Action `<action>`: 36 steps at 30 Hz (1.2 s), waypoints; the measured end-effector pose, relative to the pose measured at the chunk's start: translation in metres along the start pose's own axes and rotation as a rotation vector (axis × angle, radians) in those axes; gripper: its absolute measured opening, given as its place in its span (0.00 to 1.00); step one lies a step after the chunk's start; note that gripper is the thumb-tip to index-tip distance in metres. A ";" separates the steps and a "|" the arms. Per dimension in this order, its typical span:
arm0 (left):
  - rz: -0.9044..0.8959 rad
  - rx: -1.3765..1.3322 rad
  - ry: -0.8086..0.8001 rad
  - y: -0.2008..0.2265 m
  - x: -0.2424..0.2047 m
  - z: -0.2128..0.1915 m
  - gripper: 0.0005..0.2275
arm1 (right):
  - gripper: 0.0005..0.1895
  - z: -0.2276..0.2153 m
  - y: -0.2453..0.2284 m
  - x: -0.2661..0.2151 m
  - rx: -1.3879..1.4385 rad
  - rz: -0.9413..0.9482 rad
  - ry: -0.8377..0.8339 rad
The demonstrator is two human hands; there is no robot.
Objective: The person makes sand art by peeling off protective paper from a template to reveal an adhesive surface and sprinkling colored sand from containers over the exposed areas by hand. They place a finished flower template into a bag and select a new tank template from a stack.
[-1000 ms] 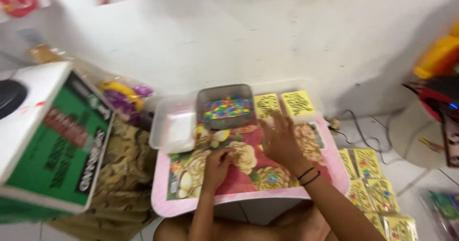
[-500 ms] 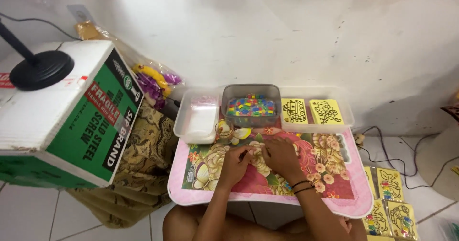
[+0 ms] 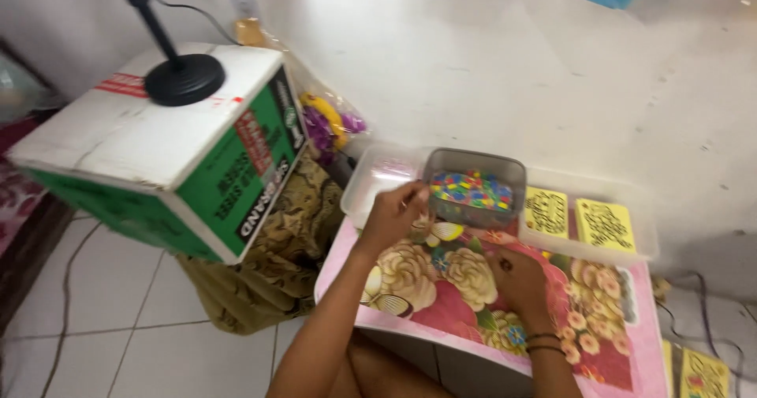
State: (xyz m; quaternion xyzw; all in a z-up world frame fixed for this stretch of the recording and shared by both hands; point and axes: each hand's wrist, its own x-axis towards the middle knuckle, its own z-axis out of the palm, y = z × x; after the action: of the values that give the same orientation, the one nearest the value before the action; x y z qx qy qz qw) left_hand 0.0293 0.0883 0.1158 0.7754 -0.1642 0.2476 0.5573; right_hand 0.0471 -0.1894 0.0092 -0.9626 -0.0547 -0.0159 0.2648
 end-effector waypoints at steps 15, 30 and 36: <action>-0.783 0.790 -0.526 -0.098 0.070 -0.040 0.06 | 0.21 0.006 0.000 0.000 0.260 0.027 0.100; -0.729 1.167 -0.696 -0.160 0.058 -0.006 0.24 | 0.20 0.011 0.004 0.007 0.247 0.051 0.095; -0.733 1.124 -0.670 -0.175 0.055 -0.005 0.23 | 0.20 0.007 0.001 0.005 0.242 -0.007 0.115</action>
State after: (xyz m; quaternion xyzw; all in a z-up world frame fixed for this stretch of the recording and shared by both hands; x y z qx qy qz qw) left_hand 0.1665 0.1511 0.0118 0.9821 0.0947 -0.1566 0.0440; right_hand 0.0521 -0.1857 0.0029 -0.9208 -0.0445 -0.0654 0.3818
